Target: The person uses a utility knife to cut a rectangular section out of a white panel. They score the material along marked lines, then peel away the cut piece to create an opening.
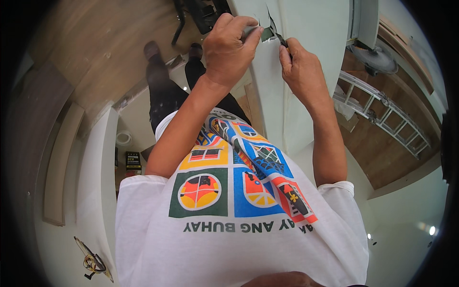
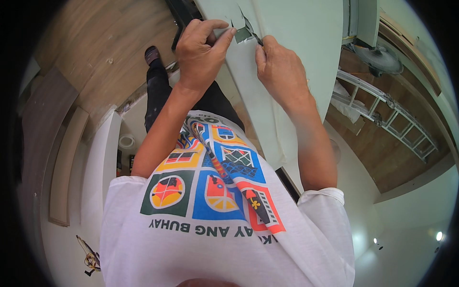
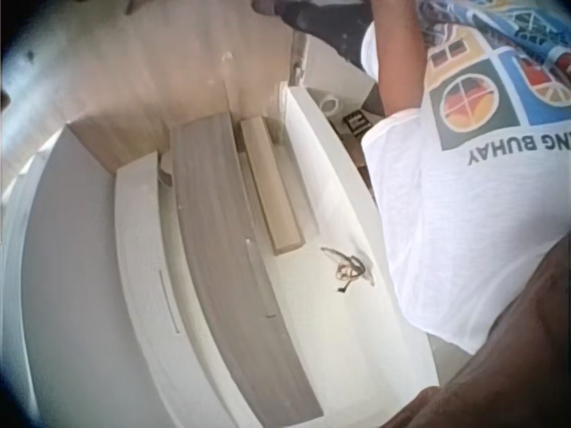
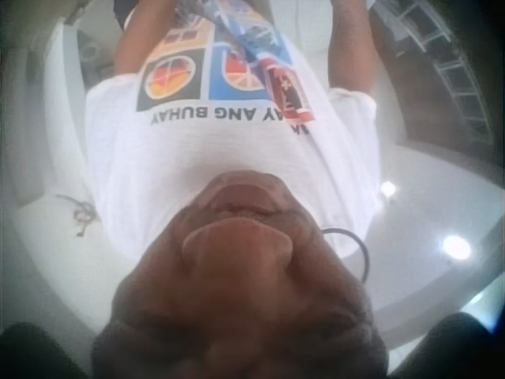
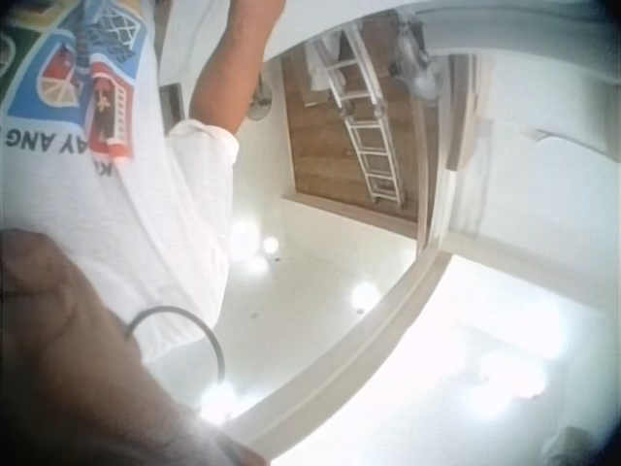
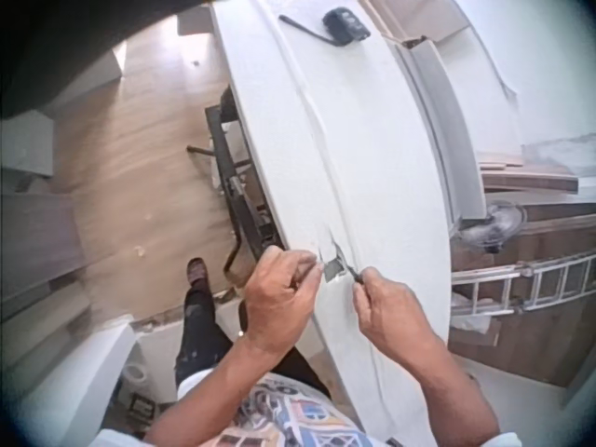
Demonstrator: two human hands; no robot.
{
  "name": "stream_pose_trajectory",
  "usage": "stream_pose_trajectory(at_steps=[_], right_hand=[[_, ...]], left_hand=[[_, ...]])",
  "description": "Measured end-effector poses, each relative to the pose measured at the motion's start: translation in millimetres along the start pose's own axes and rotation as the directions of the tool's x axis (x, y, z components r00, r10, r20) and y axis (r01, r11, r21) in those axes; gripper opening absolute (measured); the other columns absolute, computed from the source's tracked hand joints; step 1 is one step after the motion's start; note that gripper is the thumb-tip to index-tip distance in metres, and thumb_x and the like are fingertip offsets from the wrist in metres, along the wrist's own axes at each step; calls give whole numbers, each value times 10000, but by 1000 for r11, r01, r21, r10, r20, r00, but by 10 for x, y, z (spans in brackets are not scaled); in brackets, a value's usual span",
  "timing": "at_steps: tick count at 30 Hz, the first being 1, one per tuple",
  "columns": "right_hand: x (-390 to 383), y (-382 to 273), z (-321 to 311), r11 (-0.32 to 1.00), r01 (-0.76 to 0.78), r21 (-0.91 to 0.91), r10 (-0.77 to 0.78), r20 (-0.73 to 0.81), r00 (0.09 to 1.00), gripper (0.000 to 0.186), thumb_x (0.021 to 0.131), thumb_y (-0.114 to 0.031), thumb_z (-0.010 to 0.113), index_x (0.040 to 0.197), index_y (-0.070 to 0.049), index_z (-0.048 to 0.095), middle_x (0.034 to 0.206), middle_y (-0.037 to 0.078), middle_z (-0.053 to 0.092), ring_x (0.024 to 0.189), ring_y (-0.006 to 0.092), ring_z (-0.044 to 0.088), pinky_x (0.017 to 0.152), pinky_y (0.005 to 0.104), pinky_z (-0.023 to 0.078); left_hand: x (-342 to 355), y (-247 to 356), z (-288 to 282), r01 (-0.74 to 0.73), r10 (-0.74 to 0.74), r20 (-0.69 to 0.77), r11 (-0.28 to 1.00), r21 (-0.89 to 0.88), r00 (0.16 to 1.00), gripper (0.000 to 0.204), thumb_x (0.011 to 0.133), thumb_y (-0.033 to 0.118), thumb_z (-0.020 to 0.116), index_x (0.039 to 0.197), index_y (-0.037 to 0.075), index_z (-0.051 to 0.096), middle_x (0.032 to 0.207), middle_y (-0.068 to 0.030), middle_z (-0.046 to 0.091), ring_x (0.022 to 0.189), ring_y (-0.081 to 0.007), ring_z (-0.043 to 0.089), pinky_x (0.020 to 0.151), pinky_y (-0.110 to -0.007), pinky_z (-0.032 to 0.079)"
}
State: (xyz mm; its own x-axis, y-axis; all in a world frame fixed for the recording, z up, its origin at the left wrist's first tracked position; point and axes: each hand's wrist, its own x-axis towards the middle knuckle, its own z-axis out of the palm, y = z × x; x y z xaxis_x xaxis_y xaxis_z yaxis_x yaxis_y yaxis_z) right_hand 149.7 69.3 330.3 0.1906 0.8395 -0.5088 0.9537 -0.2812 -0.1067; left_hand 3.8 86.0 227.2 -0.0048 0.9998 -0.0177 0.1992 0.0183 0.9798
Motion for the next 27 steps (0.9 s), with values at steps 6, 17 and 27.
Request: stream_pose_trajectory(at_steps=[6, 17, 27], right_hand=[[-1, -115, 85, 980, -21, -197, 10, -58, 998, 189, 1050, -183, 564, 984, -5, 557, 808, 213, 704, 758, 436, 702, 696, 523, 558], [72, -358, 71, 877, -181, -446, 210, 17, 978, 86, 947, -41, 576, 980, 36, 558, 850, 286, 718, 799, 457, 732, 738, 525, 591], [298, -332, -42, 823, -166, -544, 287, 145, 947, 204, 1007, -139, 533, 1009, 51, 607, 928, 281, 725, 928, 469, 708, 815, 554, 566]], left_hand=[[22, -39, 15, 46, -45, 24, 998, -40, 999, 129, 815, 113, 830, 929, 121, 770, 807, -38, 622, 668, -213, 636, 593, -356, 503], [57, -109, 150, 39, -38, 4, 988, -151, 999, 106, 824, 127, 814, 923, 138, 778, 756, -34, 579, 650, -211, 596, 583, -368, 476], [25, -142, 160, 49, -45, 26, 982, -182, 999, 107, 842, 137, 799, 943, 152, 765, 805, -37, 610, 714, -266, 649, 607, -395, 514]])
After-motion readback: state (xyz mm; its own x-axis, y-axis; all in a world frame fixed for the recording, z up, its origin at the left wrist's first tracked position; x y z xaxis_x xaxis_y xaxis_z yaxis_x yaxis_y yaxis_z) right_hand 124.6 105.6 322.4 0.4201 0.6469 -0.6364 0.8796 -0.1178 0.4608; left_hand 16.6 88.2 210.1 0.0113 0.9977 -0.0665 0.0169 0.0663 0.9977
